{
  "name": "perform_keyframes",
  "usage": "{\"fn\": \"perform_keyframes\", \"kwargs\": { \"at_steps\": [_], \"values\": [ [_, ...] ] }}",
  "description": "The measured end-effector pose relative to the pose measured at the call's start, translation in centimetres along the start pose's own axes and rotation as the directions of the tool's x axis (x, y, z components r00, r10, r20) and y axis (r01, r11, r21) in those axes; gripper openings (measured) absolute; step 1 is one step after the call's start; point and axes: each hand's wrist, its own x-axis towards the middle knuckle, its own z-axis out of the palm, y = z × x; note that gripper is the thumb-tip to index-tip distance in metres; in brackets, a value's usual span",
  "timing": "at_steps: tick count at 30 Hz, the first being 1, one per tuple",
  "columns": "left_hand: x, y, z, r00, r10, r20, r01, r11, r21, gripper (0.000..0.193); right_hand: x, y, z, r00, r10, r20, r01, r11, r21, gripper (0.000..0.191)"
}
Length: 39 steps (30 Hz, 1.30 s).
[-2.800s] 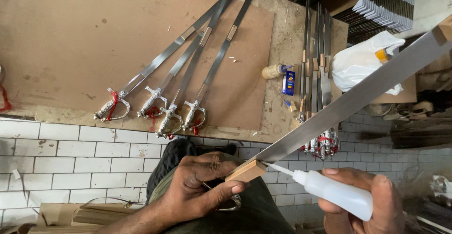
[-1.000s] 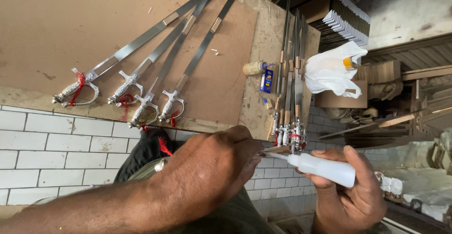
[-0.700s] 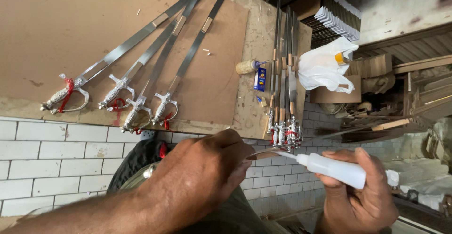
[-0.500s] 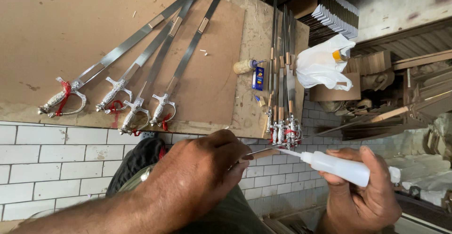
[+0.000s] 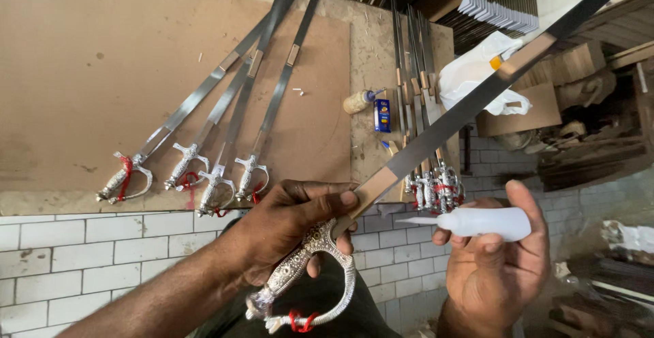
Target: The person applies glue from a white bottle to a small wooden block attached to the tang of a metal sword blade, then places the sword on a workbench. The person repeats this process for multiple swords, handling each one individually.
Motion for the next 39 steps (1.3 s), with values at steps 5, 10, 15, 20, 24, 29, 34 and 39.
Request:
{"fn": "perform_keyframes", "kwargs": {
  "at_steps": [5, 10, 15, 20, 24, 29, 34, 39],
  "values": [
    [0.5, -0.9, -0.2, 0.997, -0.034, -0.074, 0.034, 0.999, -0.004, 0.038, -0.5, 0.1, -0.1, 1.0, -0.003, 0.031, 0.006, 0.997, -0.081, 0.058],
    [0.7, -2.2, -0.2, 0.994, -0.065, -0.082, 0.063, 0.998, -0.02, 0.036, -1.3, 0.5, -0.2, 0.997, 0.003, 0.079, 0.011, 0.985, -0.174, 0.056],
    [0.6, -2.9, -0.3, 0.998, -0.055, -0.037, 0.051, 0.995, -0.085, 0.037, -2.0, 0.2, 0.0, 0.993, 0.033, 0.111, 0.001, 0.957, -0.291, 0.057],
    [0.4, -3.0, -0.5, 0.999, -0.051, -0.012, 0.051, 0.998, -0.024, 0.04, -2.4, -0.1, 0.4, 0.997, 0.0, 0.074, 0.027, 0.932, -0.361, 0.055],
    [0.1, -3.0, -0.7, 0.998, -0.06, -0.025, 0.061, 0.998, 0.024, 0.041, -2.2, 0.0, 0.6, 0.988, -0.127, 0.093, 0.155, 0.888, -0.433, 0.051],
    [0.2, -2.8, -1.1, 0.995, -0.099, -0.011, 0.1, 0.994, 0.053, 0.043, -1.2, -0.4, 0.9, 0.982, -0.179, 0.066, 0.189, 0.86, -0.474, 0.054],
    [-0.2, -2.9, -0.9, 0.998, 0.042, 0.035, -0.047, 0.99, 0.132, 0.045, -1.3, 0.3, 1.9, 0.966, -0.259, 0.022, 0.24, 0.854, -0.461, 0.053],
    [-1.2, -2.6, -0.1, 0.938, 0.291, 0.188, -0.327, 0.922, 0.206, 0.064, -4.3, 0.2, 0.1, 0.989, -0.143, -0.047, 0.119, 0.935, -0.335, 0.042]
  ]
}}
